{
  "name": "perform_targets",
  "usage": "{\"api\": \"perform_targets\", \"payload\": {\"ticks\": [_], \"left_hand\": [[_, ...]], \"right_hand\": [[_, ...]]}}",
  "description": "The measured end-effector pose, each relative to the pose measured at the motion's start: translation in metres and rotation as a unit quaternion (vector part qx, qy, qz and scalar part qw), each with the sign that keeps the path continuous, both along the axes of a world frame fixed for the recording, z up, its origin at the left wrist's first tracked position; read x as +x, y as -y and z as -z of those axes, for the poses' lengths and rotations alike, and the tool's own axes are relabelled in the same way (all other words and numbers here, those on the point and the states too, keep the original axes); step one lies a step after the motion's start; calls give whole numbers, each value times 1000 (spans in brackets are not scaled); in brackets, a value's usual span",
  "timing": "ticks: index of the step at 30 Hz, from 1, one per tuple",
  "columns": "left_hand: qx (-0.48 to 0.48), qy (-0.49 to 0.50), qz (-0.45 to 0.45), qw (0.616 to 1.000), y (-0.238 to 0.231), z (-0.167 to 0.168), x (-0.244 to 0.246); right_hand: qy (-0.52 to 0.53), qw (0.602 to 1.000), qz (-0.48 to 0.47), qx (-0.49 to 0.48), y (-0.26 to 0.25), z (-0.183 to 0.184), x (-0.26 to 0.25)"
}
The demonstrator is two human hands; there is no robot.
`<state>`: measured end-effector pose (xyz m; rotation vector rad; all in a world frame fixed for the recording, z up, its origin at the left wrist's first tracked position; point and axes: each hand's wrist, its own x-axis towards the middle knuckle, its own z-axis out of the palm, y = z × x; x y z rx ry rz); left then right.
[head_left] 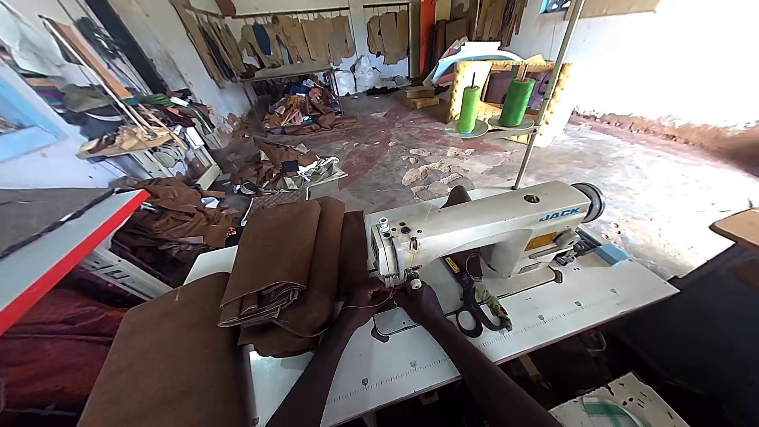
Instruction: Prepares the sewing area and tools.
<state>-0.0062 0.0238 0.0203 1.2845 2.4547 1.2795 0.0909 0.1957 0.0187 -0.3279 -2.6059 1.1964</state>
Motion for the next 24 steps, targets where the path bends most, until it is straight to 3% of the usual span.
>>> {"api": "perform_targets", "payload": {"ticks": [12, 24], "left_hand": [[4, 6, 3, 1000, -1, -1, -1], [27, 8, 12, 1000, 1, 1, -2]], "right_hand": [[-7, 999, 11, 32, 6, -6, 3], [-30, 986, -18, -165, -8, -2, 2]]}}
